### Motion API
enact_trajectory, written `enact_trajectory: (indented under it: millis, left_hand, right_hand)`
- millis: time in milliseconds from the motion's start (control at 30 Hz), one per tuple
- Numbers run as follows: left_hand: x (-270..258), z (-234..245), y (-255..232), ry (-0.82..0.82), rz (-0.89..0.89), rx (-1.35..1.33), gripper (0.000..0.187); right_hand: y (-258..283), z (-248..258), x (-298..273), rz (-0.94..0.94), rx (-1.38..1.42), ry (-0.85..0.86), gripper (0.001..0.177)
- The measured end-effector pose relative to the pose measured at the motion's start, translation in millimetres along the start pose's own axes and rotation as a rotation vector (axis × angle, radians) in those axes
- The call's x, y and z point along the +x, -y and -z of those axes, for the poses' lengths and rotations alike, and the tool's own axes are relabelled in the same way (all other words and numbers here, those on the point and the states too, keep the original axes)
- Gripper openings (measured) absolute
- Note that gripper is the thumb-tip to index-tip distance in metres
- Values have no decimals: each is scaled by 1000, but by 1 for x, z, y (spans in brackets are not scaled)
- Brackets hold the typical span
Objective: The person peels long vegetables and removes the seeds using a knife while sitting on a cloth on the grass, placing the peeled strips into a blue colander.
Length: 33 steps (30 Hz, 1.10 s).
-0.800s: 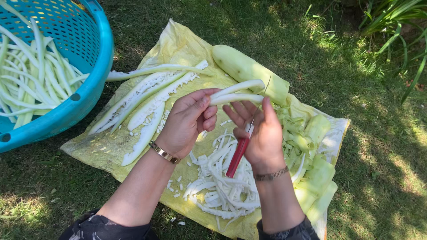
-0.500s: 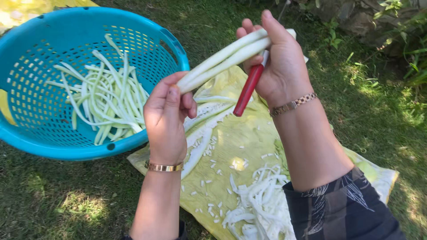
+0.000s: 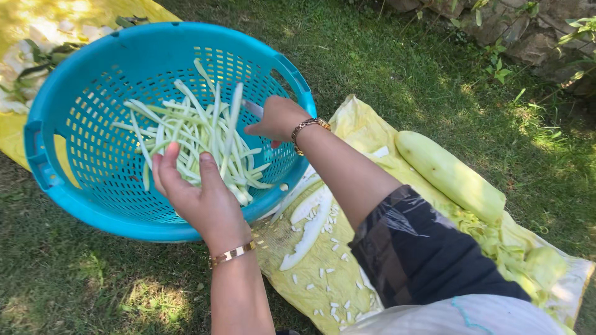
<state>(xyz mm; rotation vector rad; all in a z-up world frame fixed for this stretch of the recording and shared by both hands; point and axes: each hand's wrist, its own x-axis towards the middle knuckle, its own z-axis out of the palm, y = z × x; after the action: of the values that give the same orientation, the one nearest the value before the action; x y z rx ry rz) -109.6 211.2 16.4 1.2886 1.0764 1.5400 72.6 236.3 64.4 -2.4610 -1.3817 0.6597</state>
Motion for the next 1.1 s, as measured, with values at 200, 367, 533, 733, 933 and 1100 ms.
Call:
enact_trajectory:
  millis: [200,367,533,733,933,1100]
  left_hand:
    - [-21,-21,-11,249,76,-557,20]
    - [-82,-72,-13,941,50,-420,5]
    - [-143,-121,63,969,-137,226,9]
    - [-189,-111,155,893,-274,1115,37]
    - [-189,-110,181,1066,-113,1200,49]
    - [-205,-122,194,1303,62,816,38]
  right_hand:
    - [-46,8,-81,143,-461,-283,31]
    - [-105,2,-174,37,-99,-428,29]
    - [-183,-58,-257,-351,651,-409,33]
    - [-217,-118,-340,-424,912,-360,37]
    - [-229,-124,-382,-584,1033,-278,32]
    - [-231,-126,-390,-614,1215,-257,37]
